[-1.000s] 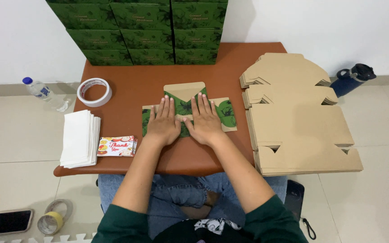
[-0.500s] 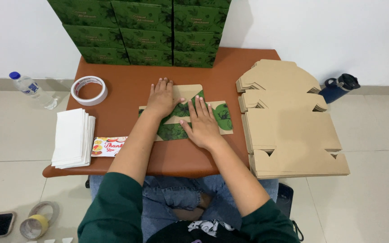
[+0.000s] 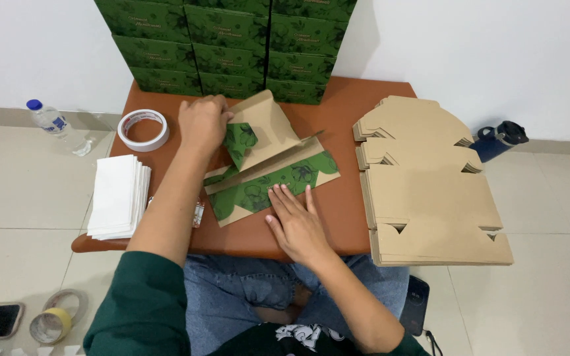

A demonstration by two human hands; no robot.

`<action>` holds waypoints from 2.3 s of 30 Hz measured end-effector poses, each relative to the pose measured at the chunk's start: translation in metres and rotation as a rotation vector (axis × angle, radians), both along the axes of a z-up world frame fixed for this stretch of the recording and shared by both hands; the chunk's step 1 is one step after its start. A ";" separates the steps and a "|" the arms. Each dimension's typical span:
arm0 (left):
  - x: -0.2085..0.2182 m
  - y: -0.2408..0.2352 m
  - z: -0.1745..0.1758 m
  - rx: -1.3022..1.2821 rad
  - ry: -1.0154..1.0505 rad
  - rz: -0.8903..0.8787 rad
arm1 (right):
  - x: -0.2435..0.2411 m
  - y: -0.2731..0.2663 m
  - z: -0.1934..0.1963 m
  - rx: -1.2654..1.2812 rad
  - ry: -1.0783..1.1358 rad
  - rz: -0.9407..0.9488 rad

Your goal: The person assembles a flat cardboard box by folding its sides and inserting tabs into slots. They then place a small thank you card inside the box, close the lid, and stack the finished box with others.

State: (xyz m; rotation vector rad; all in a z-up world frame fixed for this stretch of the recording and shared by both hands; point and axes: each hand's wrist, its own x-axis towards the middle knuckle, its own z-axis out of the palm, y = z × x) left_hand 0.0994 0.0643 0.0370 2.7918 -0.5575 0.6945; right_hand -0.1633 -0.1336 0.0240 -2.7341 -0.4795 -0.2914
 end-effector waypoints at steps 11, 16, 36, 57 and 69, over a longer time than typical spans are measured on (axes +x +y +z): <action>-0.051 0.098 0.023 0.068 -0.054 0.173 | 0.027 -0.035 -0.007 0.008 -0.031 -0.155; -0.112 0.116 0.041 0.054 -0.017 0.199 | 0.040 -0.048 -0.008 -0.015 0.032 -0.251; -0.190 0.135 0.008 -0.033 -0.037 0.373 | 0.009 -0.057 0.086 0.500 0.223 -0.389; -0.260 -0.008 0.044 -0.204 0.095 -0.428 | -0.052 -0.072 0.083 -0.013 0.321 -0.067; -0.271 -0.044 0.032 0.065 0.559 -0.457 | -0.076 -0.077 0.060 -0.151 0.309 -0.119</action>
